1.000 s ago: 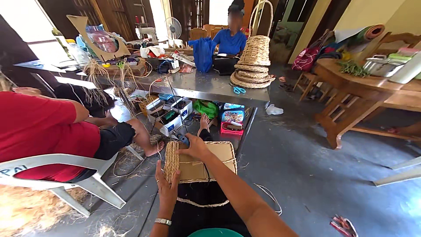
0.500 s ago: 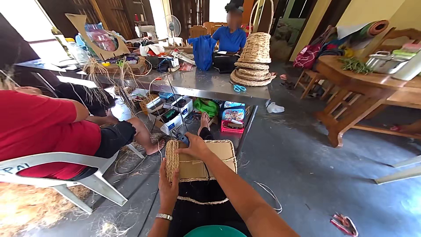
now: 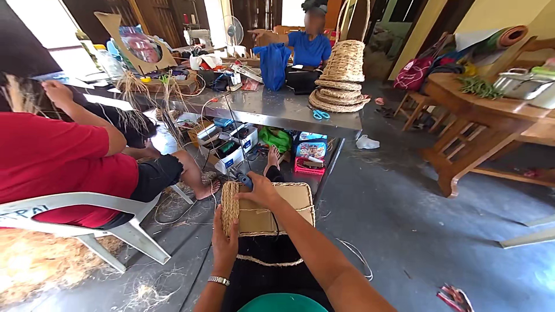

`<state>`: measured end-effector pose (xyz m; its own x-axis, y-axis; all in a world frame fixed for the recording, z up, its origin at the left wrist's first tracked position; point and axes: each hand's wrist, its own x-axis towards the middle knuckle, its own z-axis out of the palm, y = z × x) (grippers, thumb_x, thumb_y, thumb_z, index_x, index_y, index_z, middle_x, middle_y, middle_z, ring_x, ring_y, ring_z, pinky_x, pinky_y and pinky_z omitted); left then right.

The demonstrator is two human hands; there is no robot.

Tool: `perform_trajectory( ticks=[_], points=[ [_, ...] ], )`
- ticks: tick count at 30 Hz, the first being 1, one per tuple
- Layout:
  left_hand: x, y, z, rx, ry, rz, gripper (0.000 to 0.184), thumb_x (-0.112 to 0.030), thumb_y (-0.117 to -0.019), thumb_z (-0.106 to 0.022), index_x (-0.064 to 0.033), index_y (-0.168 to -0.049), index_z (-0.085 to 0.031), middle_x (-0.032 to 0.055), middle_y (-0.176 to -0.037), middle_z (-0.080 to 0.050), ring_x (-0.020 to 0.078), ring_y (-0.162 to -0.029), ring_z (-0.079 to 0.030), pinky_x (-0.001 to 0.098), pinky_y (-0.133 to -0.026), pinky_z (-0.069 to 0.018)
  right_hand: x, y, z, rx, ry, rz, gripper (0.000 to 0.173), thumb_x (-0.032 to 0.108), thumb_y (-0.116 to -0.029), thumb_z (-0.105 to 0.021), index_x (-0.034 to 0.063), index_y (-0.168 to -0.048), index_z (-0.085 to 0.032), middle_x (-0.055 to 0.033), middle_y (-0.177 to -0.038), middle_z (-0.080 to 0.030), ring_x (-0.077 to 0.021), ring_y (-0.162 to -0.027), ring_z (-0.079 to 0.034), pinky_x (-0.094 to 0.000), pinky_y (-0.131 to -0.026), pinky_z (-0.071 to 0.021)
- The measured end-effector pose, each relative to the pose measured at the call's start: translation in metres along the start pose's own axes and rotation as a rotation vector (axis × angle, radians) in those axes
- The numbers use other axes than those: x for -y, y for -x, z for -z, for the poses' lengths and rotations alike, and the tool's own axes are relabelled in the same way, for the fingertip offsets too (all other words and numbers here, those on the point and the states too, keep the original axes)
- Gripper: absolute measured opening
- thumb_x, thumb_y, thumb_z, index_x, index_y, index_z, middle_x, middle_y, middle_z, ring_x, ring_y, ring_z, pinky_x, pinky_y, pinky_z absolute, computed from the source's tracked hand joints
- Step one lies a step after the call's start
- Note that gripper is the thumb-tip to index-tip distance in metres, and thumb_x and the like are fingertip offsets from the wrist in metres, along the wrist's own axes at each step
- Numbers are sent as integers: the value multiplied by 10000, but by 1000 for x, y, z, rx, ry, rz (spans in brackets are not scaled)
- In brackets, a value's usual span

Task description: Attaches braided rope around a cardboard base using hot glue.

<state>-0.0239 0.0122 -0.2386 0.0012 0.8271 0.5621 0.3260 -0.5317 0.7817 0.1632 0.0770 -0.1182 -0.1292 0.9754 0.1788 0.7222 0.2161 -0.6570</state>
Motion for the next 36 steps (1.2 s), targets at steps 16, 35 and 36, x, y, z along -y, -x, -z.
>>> perform_trajectory(
  ticks=[16, 35, 36],
  points=[
    [2, -1, 0, 1, -47, -11, 728, -417, -1040, -513, 52, -1559, -315, 229, -1546, -453, 203, -1404, -497, 347, -1163, -412, 0, -1, 0, 7, -1, -6, 763, 552, -816, -820, 17, -1313, -597, -180, -1193, -682, -292, -1137, -649, -470, -1041, -489],
    [-1, 1, 2, 7, -91, 11, 736, -444, -1040, -496, 33, -1569, -312, 212, -1557, -447, 205, -1407, -495, 364, -1161, -412, 0, 0, -1, 10, -7, -14, 752, 556, -808, -825, 26, -1294, -606, -169, -1179, -683, -280, -1125, -649, -461, -1030, -495],
    [-1, 1, 1, 6, -90, 14, 740, -451, -1040, -495, 30, -1571, -310, 209, -1560, -445, 201, -1409, -492, 362, -1163, -410, 0, 0, -1, 11, -7, -12, 758, 559, -807, -824, 26, -1298, -604, -169, -1183, -683, -281, -1129, -649, -462, -1033, -493]
  ],
)
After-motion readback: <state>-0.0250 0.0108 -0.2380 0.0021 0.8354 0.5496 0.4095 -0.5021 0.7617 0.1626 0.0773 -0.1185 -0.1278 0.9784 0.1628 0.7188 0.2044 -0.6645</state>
